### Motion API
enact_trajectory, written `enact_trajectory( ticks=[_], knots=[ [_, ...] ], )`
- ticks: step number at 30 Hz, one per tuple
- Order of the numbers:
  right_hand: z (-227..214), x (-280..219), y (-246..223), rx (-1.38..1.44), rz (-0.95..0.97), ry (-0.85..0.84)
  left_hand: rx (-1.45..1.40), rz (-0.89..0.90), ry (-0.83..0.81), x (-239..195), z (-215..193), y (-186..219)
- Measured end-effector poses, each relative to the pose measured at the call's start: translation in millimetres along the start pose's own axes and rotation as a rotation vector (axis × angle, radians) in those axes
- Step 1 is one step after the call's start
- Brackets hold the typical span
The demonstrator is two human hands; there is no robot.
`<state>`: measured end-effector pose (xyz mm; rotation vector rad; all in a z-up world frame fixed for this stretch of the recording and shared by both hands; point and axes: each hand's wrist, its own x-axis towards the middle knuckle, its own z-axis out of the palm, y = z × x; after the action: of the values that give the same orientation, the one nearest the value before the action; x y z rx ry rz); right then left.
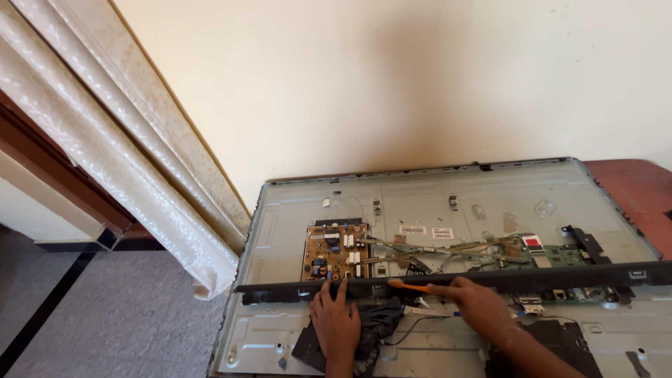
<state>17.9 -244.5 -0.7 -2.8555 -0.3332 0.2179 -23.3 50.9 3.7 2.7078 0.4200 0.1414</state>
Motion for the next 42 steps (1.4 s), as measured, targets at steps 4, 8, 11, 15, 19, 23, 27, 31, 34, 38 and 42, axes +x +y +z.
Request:
enact_trajectory(
  ticks=[4, 8, 11, 15, 19, 23, 27, 31, 34, 38, 42],
  knots=[
    [13.9, 11.2, -36.6, -0.008, -0.088, 0.037, 0.043, -0.026, -0.039, 6.2, -1.2, 2.3],
    [23.6, 17.8, -57.4, 0.075, -0.196, -0.002, 0.086, -0.013, -0.015, 7.8, 3.4, 1.5],
    [21.3, 9.7, -46.7, 0.068, -0.202, 0.069, 0.079, 0.029, -0.005, 9.3, 4.9, -1.8],
    [5.8, -3.8, -11.0, -0.020, -0.024, -0.044, 0.080, -0.003, -0.059, 11.2, 6.2, -2.7],
    [8.6, -5.1, -11.2, -0.015, -0.029, -0.023, 0.131, -0.053, -0.084, 13.3, 5.6, 1.3],
    [24.3, 6.6, -43.7, 0.120, -0.154, 0.108, 0.131, -0.088, -0.095, 13.9, 4.2, 6.1],
    [26.5, 12.2, -53.2, 0.150, -0.130, -0.058, 0.133, -0.112, -0.090, 15.0, 5.2, 7.9],
    [16.1, -6.2, -24.2, 0.147, -0.157, 0.029, 0.086, -0.056, -0.012, 10.1, 9.2, 1.6],
    [5.3, -15.1, -10.4, 0.106, -0.064, -0.021, 0.080, -0.056, -0.021, 12.2, 11.8, -0.4],
    [5.2, -14.3, -22.9, 0.049, -0.078, -0.064, 0.082, -0.063, -0.035, 13.2, 12.1, -2.0],
    [17.8, 3.4, -58.0, 0.081, -0.170, -0.041, 0.098, -0.075, -0.052, 14.6, 7.2, 1.2]
  ],
)
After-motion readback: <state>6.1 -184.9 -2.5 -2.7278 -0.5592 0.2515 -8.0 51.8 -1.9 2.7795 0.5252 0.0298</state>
